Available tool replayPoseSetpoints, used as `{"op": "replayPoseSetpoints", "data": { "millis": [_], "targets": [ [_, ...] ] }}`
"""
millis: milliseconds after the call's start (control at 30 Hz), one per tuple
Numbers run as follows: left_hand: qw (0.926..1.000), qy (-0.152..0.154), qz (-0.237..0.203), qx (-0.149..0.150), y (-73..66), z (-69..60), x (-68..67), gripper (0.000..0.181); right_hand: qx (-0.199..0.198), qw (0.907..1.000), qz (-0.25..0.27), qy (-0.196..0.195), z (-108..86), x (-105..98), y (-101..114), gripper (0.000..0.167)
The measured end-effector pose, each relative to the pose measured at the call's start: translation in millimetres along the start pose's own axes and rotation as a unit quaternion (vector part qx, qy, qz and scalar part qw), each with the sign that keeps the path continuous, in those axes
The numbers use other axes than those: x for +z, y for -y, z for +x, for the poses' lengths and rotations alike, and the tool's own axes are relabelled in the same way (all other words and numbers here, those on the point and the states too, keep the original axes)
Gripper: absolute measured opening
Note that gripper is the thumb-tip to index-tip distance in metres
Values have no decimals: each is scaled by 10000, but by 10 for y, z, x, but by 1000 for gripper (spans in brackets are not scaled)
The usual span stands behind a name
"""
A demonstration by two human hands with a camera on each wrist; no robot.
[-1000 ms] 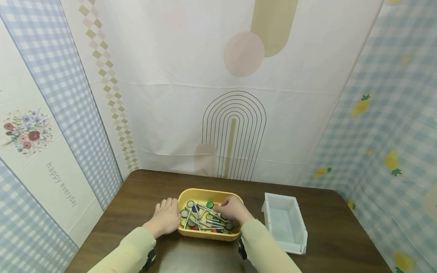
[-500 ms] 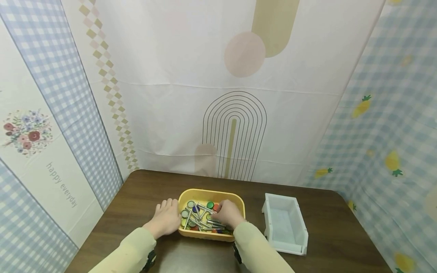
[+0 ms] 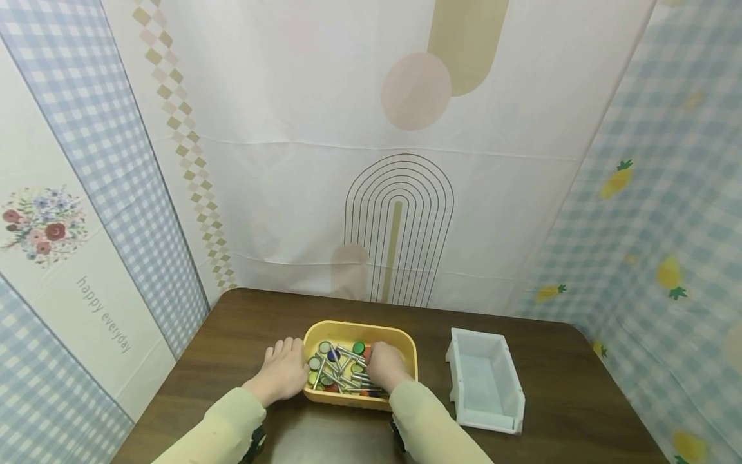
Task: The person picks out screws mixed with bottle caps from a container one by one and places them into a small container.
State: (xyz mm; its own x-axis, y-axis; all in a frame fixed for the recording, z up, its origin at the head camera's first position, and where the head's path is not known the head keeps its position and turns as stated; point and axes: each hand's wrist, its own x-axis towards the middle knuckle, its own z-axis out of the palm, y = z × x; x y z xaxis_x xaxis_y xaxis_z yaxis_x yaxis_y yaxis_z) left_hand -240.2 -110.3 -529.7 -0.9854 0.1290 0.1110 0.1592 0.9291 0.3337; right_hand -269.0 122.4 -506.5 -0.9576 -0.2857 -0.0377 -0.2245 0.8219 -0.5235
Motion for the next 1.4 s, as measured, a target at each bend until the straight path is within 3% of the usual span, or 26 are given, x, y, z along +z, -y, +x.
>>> {"op": "replayPoseSetpoints", "data": {
  "millis": [133,367,567,800,1033,1400],
  "targets": [
    [10000,-4,-40,-5,-27,-11,-13,18,2,9996,-266,-38,-11,10,18,33],
    [9999,147,-61,-45,-69,-15,-26,18,235,9990,-388,-10,-29,16,21,28],
    [9998,155,-95,-46,-77,-21,-20,18,336,9990,-296,-52,-13,29,-17,43],
    [9994,244,-155,-175,-79,-36,-44,20,95,9963,847,-65,-35,-80,-71,42],
    [9992,294,-153,-211,-106,-28,-39,22,340,9799,1955,218,-81,-246,-73,27],
    [9997,120,-72,-209,-102,-5,-22,23,759,9667,2441,-97,-101,-392,-73,17]
  ]
}}
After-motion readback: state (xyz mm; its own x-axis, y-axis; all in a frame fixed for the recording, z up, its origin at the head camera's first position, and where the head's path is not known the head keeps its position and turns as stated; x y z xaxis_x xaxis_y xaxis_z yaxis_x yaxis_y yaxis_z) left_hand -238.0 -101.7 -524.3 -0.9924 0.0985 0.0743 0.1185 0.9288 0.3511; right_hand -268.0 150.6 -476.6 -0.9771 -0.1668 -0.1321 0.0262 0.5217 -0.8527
